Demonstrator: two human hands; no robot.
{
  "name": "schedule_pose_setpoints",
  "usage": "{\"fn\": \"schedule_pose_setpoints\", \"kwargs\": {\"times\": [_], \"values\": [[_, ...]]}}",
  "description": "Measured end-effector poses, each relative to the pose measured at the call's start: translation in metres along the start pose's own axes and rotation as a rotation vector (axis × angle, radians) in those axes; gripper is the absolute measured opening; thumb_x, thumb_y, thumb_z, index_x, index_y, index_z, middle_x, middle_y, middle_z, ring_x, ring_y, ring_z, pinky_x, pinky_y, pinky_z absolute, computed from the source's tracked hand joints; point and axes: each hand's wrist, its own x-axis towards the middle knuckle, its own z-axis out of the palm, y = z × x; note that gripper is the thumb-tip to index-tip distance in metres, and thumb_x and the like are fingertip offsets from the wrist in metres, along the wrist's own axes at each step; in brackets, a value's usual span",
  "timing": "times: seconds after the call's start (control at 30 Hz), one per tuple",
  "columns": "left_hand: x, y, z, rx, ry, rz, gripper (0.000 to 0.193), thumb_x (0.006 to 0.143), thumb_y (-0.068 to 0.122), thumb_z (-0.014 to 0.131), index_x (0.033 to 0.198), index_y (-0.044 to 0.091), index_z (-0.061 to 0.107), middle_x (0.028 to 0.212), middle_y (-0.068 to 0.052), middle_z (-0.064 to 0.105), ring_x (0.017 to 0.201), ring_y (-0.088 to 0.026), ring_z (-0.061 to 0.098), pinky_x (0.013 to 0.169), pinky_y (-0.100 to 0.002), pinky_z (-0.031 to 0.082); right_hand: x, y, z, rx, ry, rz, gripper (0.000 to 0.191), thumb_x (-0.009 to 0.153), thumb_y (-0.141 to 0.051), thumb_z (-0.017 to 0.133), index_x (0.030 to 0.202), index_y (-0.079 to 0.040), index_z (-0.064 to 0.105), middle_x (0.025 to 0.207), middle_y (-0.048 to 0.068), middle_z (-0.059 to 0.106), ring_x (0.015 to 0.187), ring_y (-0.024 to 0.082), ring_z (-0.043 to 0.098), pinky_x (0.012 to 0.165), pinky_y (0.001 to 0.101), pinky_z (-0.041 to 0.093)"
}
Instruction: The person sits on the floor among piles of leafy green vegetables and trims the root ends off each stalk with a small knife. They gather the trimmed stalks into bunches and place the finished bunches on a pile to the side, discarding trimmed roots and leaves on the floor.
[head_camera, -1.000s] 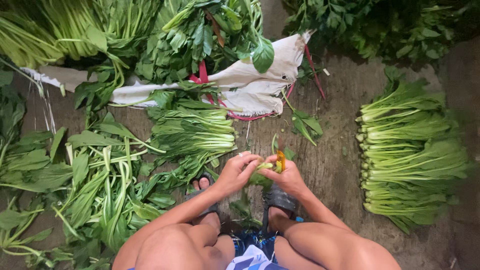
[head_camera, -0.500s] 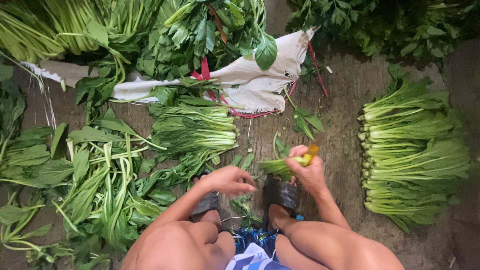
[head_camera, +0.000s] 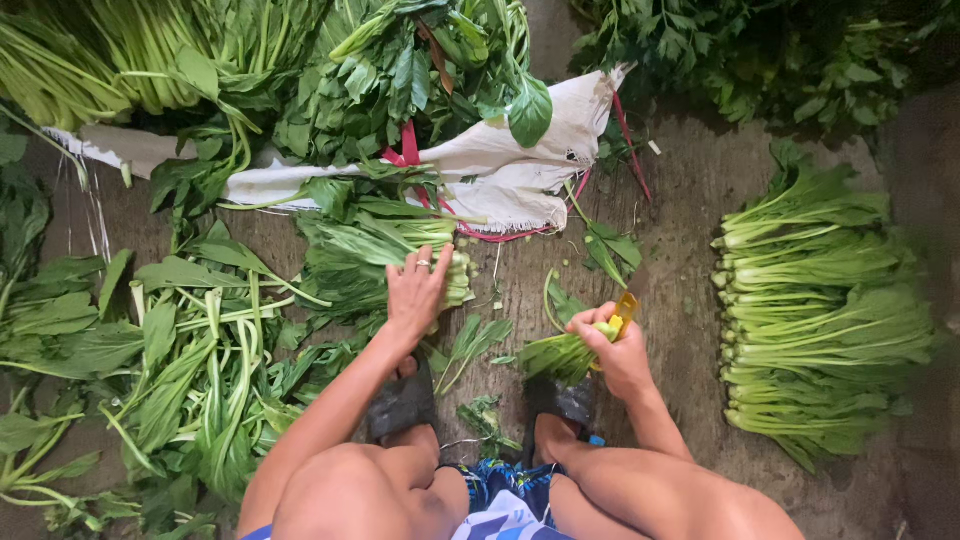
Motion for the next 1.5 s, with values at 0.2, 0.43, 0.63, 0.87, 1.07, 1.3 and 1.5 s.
{"fn": "schedule_pose_setpoints", "kwargs": {"times": [0.2, 0.43, 0.63, 0.87, 1.07, 1.3, 1.5], "values": [[0.003, -0.001, -0.012, 0.015, -0.241, -0.028, 0.044, 0.083, 0.028, 0.074, 0.124, 0.019, 0.064, 0.128, -0.007, 0.059, 0.114, -0.025, 0.057, 0.084, -0.048, 0.042, -0.001, 0.002, 0.007, 0.005, -0.062, 0.033, 0.021, 0.088, -0.004, 0.07, 0.091, -0.01, 0.051, 0.098, 0.008, 0.068, 0.092, 0.017, 0.067, 0.081, 0.0328, 0.055], [0.022, -0.058, -0.064, -0.381, 0.224, -0.043, 0.043, 0.089, 0.035, 0.075, 0.122, 0.009, 0.068, 0.121, -0.011, 0.07, 0.121, -0.031, 0.066, 0.106, -0.061, 0.039, -0.004, -0.001, 0.005, -0.135, -0.136, 0.012, 0.021, 0.086, -0.004, 0.076, 0.087, -0.007, 0.056, 0.095, 0.001, 0.058, 0.087, 0.011, 0.055, 0.078, 0.0296, 0.047], [0.017, -0.096, -0.128, -1.028, 0.506, -0.454, 0.027, 0.103, 0.019, 0.073, 0.124, 0.003, 0.064, 0.106, -0.009, 0.074, 0.092, -0.02, 0.069, 0.082, -0.033, 0.057, -0.003, 0.001, 0.009, -0.136, -0.216, 0.045, 0.02, 0.09, -0.009, 0.076, 0.084, -0.007, 0.057, 0.094, 0.002, 0.06, 0.087, 0.011, 0.056, 0.079, 0.0294, 0.048], [-0.008, -0.051, -0.164, -1.085, 0.409, -0.299, 0.026, 0.102, 0.016, 0.068, 0.124, 0.004, 0.063, 0.105, -0.006, 0.071, 0.09, -0.013, 0.069, 0.078, -0.03, 0.057, -0.007, -0.029, 0.023, -0.403, -0.183, 0.018, 0.022, 0.088, -0.017, 0.076, 0.082, -0.008, 0.058, 0.074, -0.001, 0.06, 0.067, 0.009, 0.054, 0.057, 0.029, 0.046], [-0.006, 0.025, -0.126, -1.521, 0.003, -0.22, 0.035, 0.094, 0.016, 0.072, 0.125, 0.004, 0.064, 0.104, -0.002, 0.071, 0.093, -0.009, 0.065, 0.084, -0.028, 0.055, -0.002, -0.064, 0.044, -0.804, -0.245, -0.226, 0.028, 0.085, -0.024, 0.078, 0.076, -0.006, 0.059, 0.057, 0.008, 0.056, 0.051, 0.015, 0.052, 0.051, 0.0342, 0.044], [-0.02, 0.059, -0.099, -1.583, -0.273, -0.168, 0.032, 0.089, 0.016, 0.081, 0.117, 0.005, 0.069, 0.092, 0.002, 0.068, 0.082, -0.005, 0.056, 0.075, -0.025, 0.051, 0.001, -0.075, 0.057, -0.956, -0.316, -0.37, 0.032, 0.086, -0.024, 0.079, 0.077, -0.002, 0.056, 0.065, 0.016, 0.055, 0.056, 0.034, 0.055, 0.055, 0.0414, 0.045], [-0.019, 0.063, -0.097, -1.633, -0.335, -0.136, 0.025, 0.093, 0.016, 0.076, 0.114, 0.003, 0.07, 0.095, 0.005, 0.067, 0.084, -0.003, 0.057, 0.075, -0.024, 0.05, 0.001, -0.075, 0.059, -0.928, -0.36, -0.537, 0.021, 0.084, -0.02, 0.076, 0.085, -0.005, 0.061, 0.071, 0.013, 0.059, 0.064, 0.034, 0.062, 0.058, 0.0433, 0.049]]}}
